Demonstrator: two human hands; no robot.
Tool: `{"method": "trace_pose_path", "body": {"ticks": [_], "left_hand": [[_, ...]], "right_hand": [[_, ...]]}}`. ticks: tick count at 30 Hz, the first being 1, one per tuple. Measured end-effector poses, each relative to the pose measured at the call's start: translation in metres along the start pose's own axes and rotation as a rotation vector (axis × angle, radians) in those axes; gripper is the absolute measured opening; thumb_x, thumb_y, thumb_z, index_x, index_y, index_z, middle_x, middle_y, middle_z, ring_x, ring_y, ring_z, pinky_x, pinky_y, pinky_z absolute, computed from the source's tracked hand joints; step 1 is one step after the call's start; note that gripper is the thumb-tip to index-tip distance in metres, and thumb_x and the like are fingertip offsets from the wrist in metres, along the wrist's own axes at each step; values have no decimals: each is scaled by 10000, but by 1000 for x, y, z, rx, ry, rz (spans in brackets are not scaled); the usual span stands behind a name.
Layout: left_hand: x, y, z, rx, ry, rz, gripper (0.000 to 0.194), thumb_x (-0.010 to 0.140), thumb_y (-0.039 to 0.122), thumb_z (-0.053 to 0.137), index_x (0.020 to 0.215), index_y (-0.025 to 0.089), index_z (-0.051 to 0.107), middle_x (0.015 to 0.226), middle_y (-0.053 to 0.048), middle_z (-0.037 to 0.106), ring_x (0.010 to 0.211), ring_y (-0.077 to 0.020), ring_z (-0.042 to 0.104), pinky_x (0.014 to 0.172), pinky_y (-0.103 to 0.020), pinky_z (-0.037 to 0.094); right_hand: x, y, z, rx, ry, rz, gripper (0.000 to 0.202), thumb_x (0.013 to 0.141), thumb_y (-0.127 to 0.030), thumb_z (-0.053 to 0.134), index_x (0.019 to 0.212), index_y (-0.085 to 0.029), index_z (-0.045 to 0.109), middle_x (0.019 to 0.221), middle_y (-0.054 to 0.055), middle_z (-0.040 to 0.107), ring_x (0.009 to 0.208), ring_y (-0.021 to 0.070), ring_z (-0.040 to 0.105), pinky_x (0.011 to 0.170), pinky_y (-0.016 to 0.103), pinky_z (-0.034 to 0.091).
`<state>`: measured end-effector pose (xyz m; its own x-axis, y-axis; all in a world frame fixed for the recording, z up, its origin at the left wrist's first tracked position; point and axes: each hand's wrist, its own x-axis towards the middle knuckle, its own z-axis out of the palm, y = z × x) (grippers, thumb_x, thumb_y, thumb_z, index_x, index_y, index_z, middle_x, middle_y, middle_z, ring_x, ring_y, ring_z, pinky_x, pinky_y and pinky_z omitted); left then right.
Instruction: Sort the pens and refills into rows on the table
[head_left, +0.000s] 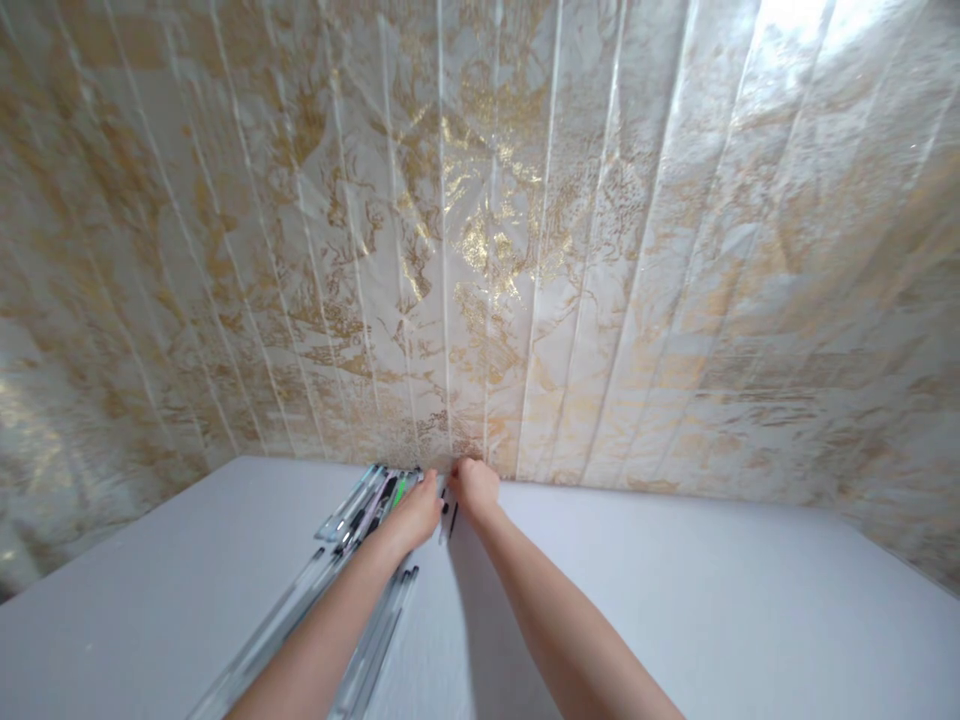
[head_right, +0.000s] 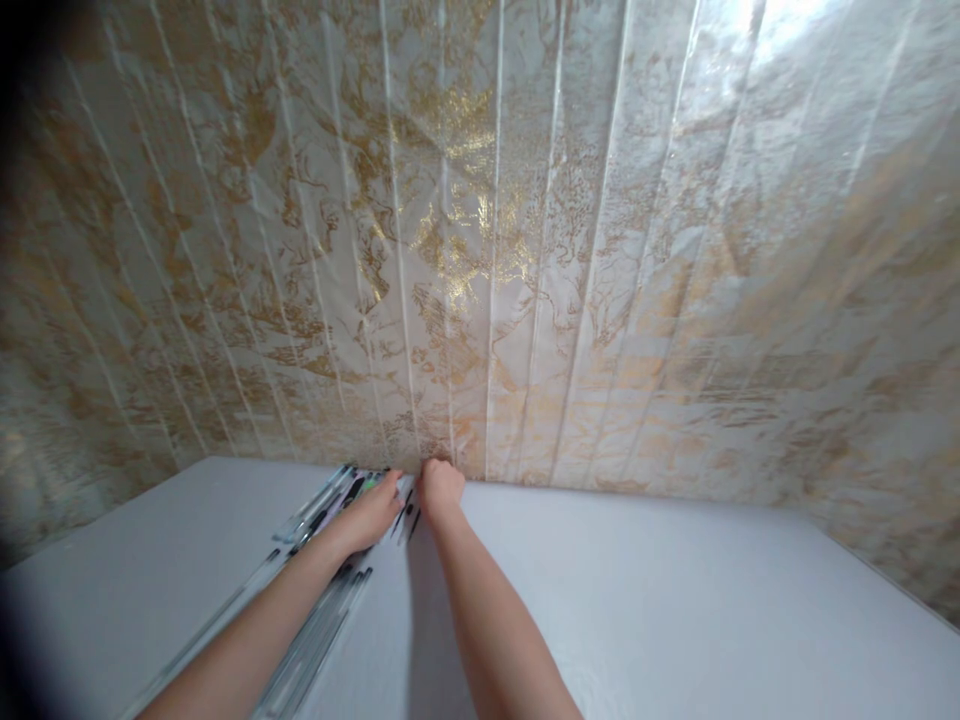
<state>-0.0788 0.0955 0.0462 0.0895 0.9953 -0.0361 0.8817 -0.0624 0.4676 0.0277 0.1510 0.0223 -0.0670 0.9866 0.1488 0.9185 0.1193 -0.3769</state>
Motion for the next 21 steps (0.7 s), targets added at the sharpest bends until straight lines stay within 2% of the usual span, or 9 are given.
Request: {"method": "trace_pose_path", "body": {"ticks": [6,11,14,17,19,21], "left_hand": [[4,-5,-1,-66,44,-29,402,880,118,426,1281,121,414,1324,-189,586,1270,-192,522,1019,-277,378],[8,-5,2,-181,87,-42,413,875,119,437,1288,114,420,1400,-193,518,1326,-192,459,1075,-293,331],[10,-4,3,-275,125,-36,430,871,104,429,1301,108,414,1425,-191,490,1354,-195,420,1102,-314,305],[7,1,1,-399,148,-9,432,890,133,412,1322,137,405,1425,-153,501,1354,-188,420,1091,-326,334],[3,7,-1,-494,121,31,408,894,153,415,1300,144,446,1350,-129,578,1270,-186,518,1025,-306,414],[-2,15,-2,-576,74,70,381,897,157,410,1268,142,489,1251,-106,651,1146,-175,611,941,-281,480]], "right_hand": [[-4,14,-9,73,16,3,205,867,-261,579,1010,-236,724,1004,105,748,965,229,689,746,275,474],[-17,35,-10,164,5,-14,162,844,-222,593,941,-232,723,942,64,753,929,210,683,732,253,452],[-24,37,-12,252,17,-49,231,835,-190,589,1046,-213,682,951,59,742,929,196,671,748,249,448],[-34,27,-19,353,7,-145,400,811,-155,597,1203,-229,576,948,10,726,847,143,664,747,219,455],[-43,18,-24,494,-15,-283,449,785,-130,590,1217,-241,536,975,-14,707,797,118,651,719,201,465],[-51,11,-26,697,-15,-408,445,755,-103,566,1183,-220,527,1034,5,683,838,124,643,708,203,477]]}}
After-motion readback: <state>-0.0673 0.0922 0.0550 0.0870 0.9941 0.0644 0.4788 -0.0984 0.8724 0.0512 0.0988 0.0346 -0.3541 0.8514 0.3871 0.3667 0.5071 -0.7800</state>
